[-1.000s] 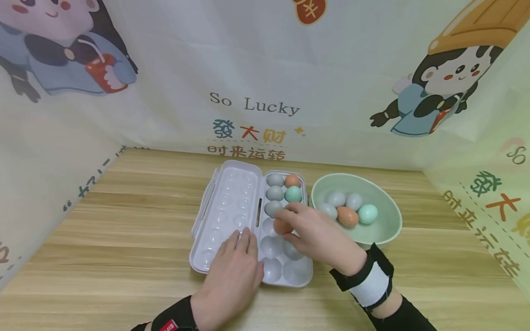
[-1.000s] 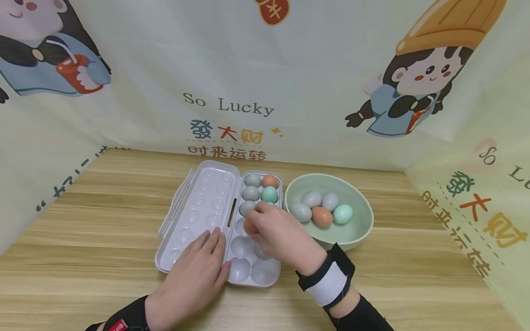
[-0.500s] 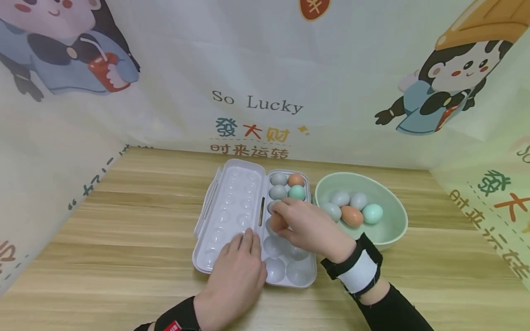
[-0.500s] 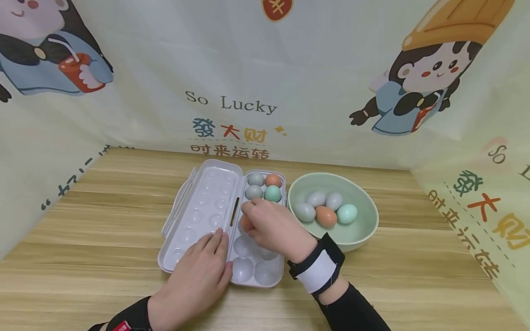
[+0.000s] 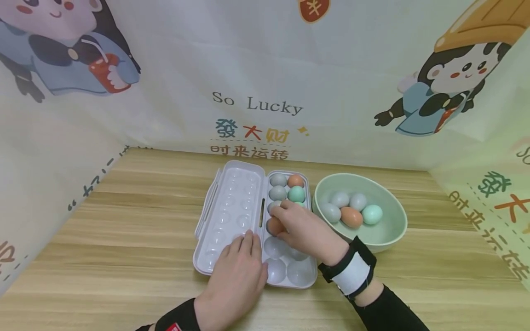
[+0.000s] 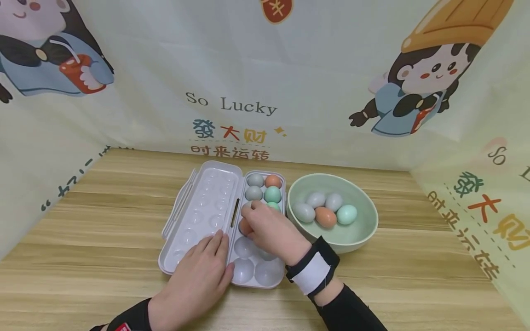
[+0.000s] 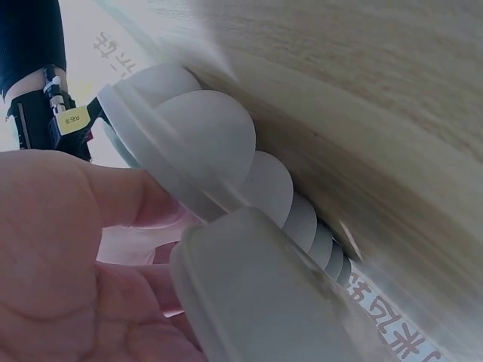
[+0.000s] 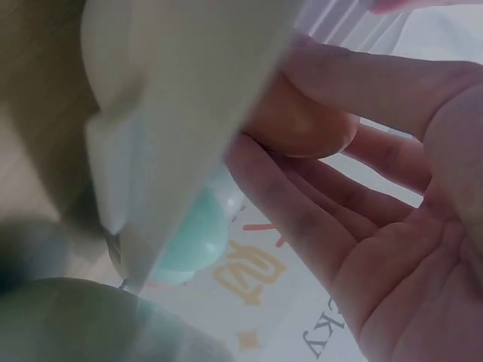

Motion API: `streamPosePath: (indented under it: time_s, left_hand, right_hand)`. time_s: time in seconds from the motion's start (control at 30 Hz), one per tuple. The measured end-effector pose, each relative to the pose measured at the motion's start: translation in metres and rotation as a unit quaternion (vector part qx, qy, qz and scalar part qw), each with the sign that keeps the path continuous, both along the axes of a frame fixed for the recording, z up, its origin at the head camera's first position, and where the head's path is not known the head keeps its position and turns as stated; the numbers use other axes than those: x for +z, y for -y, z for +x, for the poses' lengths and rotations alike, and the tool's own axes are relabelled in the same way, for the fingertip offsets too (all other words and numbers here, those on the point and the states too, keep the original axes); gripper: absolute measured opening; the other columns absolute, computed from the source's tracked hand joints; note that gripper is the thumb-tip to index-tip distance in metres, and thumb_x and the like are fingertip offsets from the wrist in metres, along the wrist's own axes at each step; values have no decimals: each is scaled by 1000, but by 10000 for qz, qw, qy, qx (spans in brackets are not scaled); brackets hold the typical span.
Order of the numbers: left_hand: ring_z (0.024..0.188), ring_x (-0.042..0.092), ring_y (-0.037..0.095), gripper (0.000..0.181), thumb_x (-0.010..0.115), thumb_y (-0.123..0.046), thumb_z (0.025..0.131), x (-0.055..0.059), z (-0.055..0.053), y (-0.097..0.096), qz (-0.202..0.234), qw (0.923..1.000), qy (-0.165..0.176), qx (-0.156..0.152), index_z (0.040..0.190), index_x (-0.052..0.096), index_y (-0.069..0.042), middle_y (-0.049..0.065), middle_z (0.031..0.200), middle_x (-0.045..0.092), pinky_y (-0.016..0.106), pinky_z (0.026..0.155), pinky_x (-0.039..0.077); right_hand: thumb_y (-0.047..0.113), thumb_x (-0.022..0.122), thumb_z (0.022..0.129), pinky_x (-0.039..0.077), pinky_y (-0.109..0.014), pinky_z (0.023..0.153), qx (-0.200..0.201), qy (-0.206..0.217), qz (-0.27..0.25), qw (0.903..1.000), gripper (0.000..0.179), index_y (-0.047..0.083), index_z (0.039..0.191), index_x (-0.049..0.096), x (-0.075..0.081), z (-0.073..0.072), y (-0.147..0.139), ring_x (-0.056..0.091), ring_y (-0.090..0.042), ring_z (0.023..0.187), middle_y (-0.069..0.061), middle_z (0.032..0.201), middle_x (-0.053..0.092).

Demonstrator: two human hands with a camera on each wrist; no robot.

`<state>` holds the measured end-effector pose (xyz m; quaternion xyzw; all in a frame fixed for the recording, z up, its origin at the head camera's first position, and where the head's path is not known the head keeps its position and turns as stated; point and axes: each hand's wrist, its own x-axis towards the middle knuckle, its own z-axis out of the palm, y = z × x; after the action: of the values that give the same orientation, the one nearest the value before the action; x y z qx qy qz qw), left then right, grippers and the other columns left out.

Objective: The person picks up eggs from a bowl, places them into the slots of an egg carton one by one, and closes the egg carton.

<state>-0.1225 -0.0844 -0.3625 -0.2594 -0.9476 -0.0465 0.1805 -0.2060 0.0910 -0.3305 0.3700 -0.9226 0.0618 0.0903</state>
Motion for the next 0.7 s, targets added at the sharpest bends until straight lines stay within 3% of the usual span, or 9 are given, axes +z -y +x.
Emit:
streamPosePath:
  time_s: [0.47, 0.7]
  left_hand:
    - [108, 53, 36, 52, 58, -29, 89, -4, 0, -1, 45, 9998, -166, 58, 119, 56, 13, 26, 118, 56, 42, 86, 43]
    - [108, 53, 36, 52, 58, -29, 89, -4, 0, -1, 66, 9997, -226, -13, 118, 56, 13, 26, 117, 56, 42, 86, 43]
  right_hand:
    - [16, 78, 77, 41, -21, 57, -214, -238, 196, 9993, 27, 15, 89, 54, -7, 0, 1, 47, -9, 68, 5, 79, 45]
    - [9, 75, 78, 40, -21, 60, 7, -98, -79, 9999, 27, 13, 83, 50, -10, 0, 0, 46, -10, 69, 4, 77, 43]
